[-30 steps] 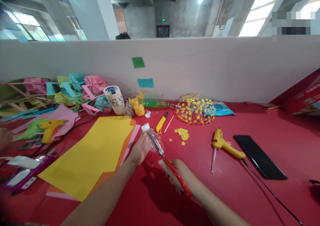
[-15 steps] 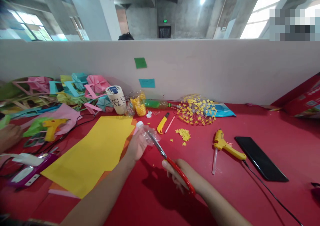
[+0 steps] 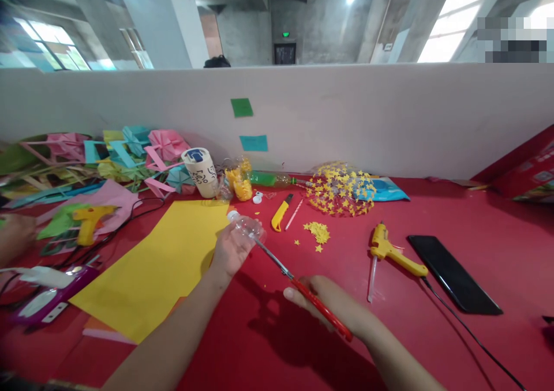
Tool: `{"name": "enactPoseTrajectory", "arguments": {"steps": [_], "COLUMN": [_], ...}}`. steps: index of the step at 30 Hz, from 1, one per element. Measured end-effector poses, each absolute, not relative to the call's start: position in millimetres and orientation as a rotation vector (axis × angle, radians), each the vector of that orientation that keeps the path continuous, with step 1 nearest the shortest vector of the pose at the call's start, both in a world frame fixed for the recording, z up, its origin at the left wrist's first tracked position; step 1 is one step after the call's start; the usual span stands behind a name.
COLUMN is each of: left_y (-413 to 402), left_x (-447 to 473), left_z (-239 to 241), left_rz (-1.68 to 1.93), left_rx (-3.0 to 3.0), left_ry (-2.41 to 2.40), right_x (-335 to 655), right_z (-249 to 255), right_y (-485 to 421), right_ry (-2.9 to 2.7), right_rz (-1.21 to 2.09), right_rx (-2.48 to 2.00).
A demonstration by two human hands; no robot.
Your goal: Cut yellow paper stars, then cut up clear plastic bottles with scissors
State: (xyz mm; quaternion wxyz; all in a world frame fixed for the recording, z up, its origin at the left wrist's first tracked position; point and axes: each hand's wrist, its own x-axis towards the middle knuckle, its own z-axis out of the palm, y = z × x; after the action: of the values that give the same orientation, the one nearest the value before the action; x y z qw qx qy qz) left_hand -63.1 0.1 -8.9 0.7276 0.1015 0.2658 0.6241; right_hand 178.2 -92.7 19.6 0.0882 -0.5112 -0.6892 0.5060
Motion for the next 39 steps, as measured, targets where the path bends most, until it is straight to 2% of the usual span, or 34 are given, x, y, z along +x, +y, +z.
{"name": "enactPoseTrajectory", "arguments": {"steps": [15,39], "left_y": [-4.9,-5.0], "left_x": [-57.3,-56.5], "left_z": [-11.8,-9.3], "left_rz": [1.327,1.34], "left_rx": [0.356,0.356], "left_ry": [0.518,0.536], "right_x": [156.2,148.8], "right_z": [20.7,21.0], "right_y": [-97.5,-97.2], "right_ry": [-1.68,-1.613], "right_rz": [1.754,1.71], "right_rx": [-1.567,-1.673]}}
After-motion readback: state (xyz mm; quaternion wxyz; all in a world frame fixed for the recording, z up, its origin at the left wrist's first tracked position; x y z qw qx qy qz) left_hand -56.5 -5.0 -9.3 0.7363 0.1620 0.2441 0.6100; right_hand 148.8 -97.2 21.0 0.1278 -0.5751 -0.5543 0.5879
